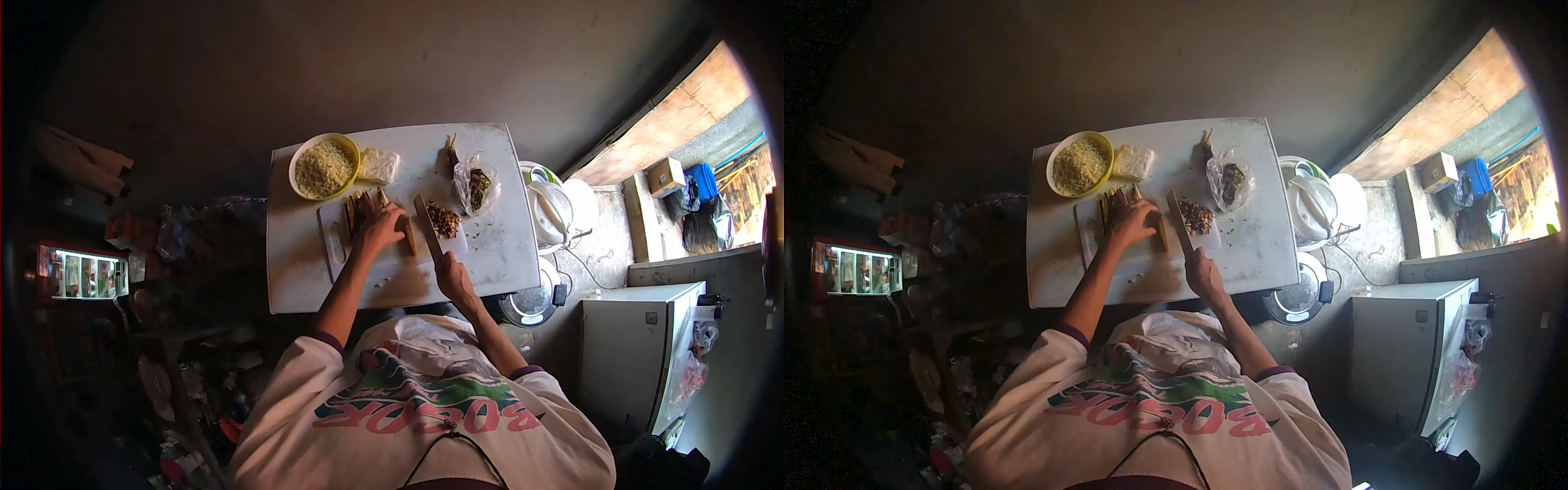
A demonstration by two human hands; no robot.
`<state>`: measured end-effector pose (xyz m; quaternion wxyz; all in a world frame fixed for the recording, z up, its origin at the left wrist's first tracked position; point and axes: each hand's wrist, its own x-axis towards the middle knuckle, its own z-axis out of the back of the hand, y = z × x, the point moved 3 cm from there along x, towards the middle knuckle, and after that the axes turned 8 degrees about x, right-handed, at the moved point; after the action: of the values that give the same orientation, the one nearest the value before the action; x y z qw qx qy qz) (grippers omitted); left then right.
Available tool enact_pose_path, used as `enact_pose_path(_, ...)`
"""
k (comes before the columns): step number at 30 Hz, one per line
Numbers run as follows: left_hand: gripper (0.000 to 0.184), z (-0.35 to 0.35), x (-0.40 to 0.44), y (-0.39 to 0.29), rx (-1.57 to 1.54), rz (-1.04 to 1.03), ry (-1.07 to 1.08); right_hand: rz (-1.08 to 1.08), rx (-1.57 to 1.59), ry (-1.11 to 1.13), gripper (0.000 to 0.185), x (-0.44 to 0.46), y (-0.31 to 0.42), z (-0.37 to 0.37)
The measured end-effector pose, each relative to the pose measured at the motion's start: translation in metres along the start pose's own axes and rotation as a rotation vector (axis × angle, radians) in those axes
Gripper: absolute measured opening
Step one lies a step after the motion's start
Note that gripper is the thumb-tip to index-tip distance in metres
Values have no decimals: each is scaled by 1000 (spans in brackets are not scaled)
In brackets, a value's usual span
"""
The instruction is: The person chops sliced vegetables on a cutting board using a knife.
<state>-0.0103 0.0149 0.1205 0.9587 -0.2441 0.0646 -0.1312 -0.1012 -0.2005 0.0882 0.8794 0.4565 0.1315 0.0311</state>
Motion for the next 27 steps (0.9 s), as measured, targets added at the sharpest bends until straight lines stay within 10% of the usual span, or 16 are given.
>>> enact_pose_path(27, 25, -57, -43, 1, 289, -78, -406, -25, -152, 70, 35, -44, 40, -35)
